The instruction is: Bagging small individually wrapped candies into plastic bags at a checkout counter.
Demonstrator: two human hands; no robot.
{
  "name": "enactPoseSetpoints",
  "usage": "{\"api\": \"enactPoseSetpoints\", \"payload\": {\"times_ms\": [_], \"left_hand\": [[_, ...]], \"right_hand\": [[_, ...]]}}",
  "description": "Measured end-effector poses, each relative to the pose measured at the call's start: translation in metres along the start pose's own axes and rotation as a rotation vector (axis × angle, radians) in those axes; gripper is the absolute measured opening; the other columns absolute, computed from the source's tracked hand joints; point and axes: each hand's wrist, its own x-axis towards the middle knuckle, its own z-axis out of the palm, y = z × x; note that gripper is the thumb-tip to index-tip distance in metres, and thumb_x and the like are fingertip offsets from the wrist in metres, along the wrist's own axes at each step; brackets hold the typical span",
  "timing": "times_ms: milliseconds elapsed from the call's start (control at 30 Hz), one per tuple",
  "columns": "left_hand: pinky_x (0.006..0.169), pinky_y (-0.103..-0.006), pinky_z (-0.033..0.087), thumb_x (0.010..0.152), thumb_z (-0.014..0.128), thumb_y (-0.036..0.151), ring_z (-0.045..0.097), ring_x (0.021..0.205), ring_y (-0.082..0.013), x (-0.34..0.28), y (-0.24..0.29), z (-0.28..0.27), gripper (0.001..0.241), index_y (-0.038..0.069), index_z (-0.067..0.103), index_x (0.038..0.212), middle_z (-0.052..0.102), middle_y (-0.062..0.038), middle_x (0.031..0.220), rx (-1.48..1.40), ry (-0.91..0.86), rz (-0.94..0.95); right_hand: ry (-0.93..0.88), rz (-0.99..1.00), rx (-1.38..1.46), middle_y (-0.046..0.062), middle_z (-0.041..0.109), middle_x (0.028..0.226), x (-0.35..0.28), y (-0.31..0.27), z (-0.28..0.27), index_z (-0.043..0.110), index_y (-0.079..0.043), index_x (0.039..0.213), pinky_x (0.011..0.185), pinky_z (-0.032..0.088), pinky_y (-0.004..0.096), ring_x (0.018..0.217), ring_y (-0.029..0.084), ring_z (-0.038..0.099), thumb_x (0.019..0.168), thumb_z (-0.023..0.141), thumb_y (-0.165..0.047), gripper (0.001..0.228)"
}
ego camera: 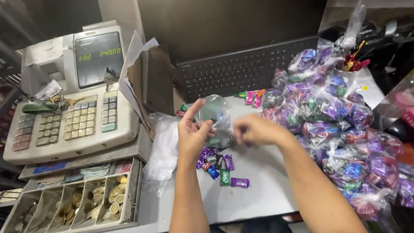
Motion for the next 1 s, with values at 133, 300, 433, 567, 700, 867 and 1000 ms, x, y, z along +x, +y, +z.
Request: {"api": "enactPoseSetpoints", "payload": {"times_ms": [133,300,433,567,700,867,1000], "left_hand": [[0.049,-0.0203,0.061,0.08,0.063,-0.012,0.068,0.057,-0.0136,-0.002,-0.003,0.002,0.071,0.003,0.049,0.147,0.066,-0.021,0.133,0.042,-0.045,0.022],[0.048,-0.0215,0.06,0.08,0.064,-0.013,0.069,0.056,-0.0181,-0.002,0.007,0.005,0.073,0.005,0.049,0.149,0.075,-0.02,0.1,0.076,-0.052,-0.011],[0.049,-0.0185,0.058,0.079,0.063,-0.012,0.065,0.055,-0.0125,0.005,-0.005,-0.007,0.071,0.003,0.05,0.147,0.069,-0.021,0.128,0.034,0.058,0.008],[0.048,-0.0191,0.058,0.081,0.059,-0.012,0.067,0.054,-0.0145,0.007,-0.005,-0.007,0.067,0.007,0.052,0.146,0.065,-0.015,0.137,0.072,0.154,-0.045],[0.047,-0.0192,0.058,0.081,0.059,-0.012,0.068,0.053,-0.0166,0.003,-0.001,-0.006,0.067,0.006,0.053,0.146,0.067,-0.017,0.134,0.063,0.173,-0.059],[0.049,-0.0193,0.059,0.081,0.062,-0.011,0.068,0.055,-0.0143,0.002,-0.001,-0.002,0.067,0.007,0.055,0.144,0.065,-0.015,0.137,0.087,0.084,-0.035],[0.05,-0.0223,0.06,0.079,0.063,-0.009,0.071,0.056,-0.0173,0.0,-0.006,0.0,0.066,0.008,0.058,0.143,0.07,-0.015,0.13,0.108,-0.054,-0.012]], "right_hand": [[0.54,-0.461,0.612,0.007,0.071,0.082,0.014,-0.012,0.003,0.066,-0.005,0.078,0.072,0.06,0.03,0.081,0.018,0.071,0.078,0.077,0.013,0.021],[0.724,-0.475,0.255,0.001,0.072,0.092,0.016,-0.024,0.012,0.077,-0.014,0.089,0.072,0.058,0.025,0.088,0.017,0.07,0.08,0.085,-0.004,0.016],[0.235,-0.342,0.324,0.005,0.08,0.079,0.006,-0.028,0.02,0.081,-0.013,0.084,0.067,0.056,0.034,0.078,0.017,0.069,0.076,0.087,-0.014,0.01],[-0.3,0.047,-0.255,0.013,0.076,0.104,0.015,-0.026,0.045,0.077,-0.013,0.1,0.088,0.057,0.046,0.104,0.038,0.071,0.073,0.085,-0.023,0.03],[-0.316,-0.044,-0.15,0.016,0.076,0.097,0.024,0.003,0.053,0.076,-0.011,0.092,0.089,0.056,0.043,0.101,0.039,0.072,0.073,0.084,-0.01,0.02],[0.191,-0.28,0.3,0.014,0.077,0.102,0.016,-0.009,0.014,0.075,-0.007,0.106,0.084,0.054,0.039,0.097,0.029,0.068,0.089,0.068,-0.007,0.018],[0.593,-0.45,0.167,0.011,0.073,0.116,0.017,-0.03,0.019,0.068,-0.01,0.126,0.077,0.06,0.035,0.094,0.027,0.072,0.096,0.052,0.006,0.037]]}}
